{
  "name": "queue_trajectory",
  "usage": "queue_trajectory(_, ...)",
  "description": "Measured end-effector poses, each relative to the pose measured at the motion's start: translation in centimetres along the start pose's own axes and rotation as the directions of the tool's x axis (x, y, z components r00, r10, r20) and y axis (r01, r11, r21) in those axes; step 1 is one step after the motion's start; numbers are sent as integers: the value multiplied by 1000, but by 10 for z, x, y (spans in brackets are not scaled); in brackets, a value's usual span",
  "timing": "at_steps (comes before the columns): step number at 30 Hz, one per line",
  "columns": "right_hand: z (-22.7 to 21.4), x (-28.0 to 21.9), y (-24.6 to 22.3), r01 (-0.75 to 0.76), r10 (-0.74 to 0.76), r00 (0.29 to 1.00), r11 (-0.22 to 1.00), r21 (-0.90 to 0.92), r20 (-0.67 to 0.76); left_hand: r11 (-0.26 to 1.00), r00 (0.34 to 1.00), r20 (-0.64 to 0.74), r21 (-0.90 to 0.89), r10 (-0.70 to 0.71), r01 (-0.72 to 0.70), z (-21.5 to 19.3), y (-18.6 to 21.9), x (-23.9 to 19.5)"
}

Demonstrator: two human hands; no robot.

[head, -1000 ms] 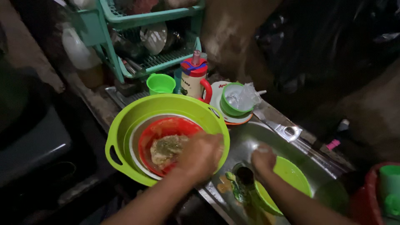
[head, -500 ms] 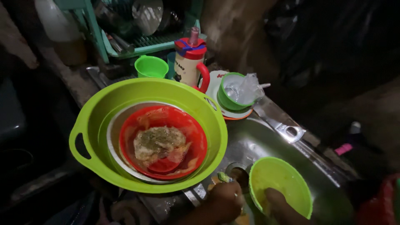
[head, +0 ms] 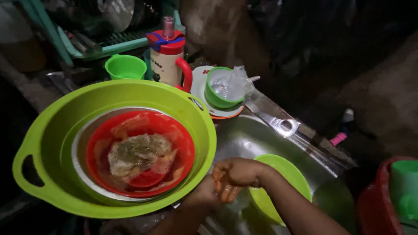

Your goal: The person stirs a yellow liquid in a pot on a gas stove using a wooden spatula, then covers the pot. The person then washes a red bowl with a sponge and soap at the sink, rinses it, and places it in a dish rack.

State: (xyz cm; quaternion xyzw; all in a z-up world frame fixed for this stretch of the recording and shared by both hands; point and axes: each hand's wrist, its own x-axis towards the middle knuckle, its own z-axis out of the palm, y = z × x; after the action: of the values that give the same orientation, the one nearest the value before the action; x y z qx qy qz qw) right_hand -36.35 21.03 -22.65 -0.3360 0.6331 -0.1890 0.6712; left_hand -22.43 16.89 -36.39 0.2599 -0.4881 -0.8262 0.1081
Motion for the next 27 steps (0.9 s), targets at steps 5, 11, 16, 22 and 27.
queue_trajectory(5,-16,-6,10,-104,38,938,980,-172,-345,971,991,-57,-215,-122,107,-2,6,9)
queue_trajectory(11,-92,55,186,-12,332,656,903,430,-678,899,941,-178,-388,-289,203,-1,3,17)
queue_trajectory(16,-88,59,259,557,-87,781,545,627,-618,828,866,-251,-492,-432,270,0,-3,18)
queue_trajectory(22,-31,-4,106,415,-405,900,689,595,-159,987,997,-81,157,-1,14,-14,-4,-8)
queue_trajectory(27,27,-29,-29,58,-187,888,952,-300,-421,839,860,202,203,468,-504,0,-22,17)
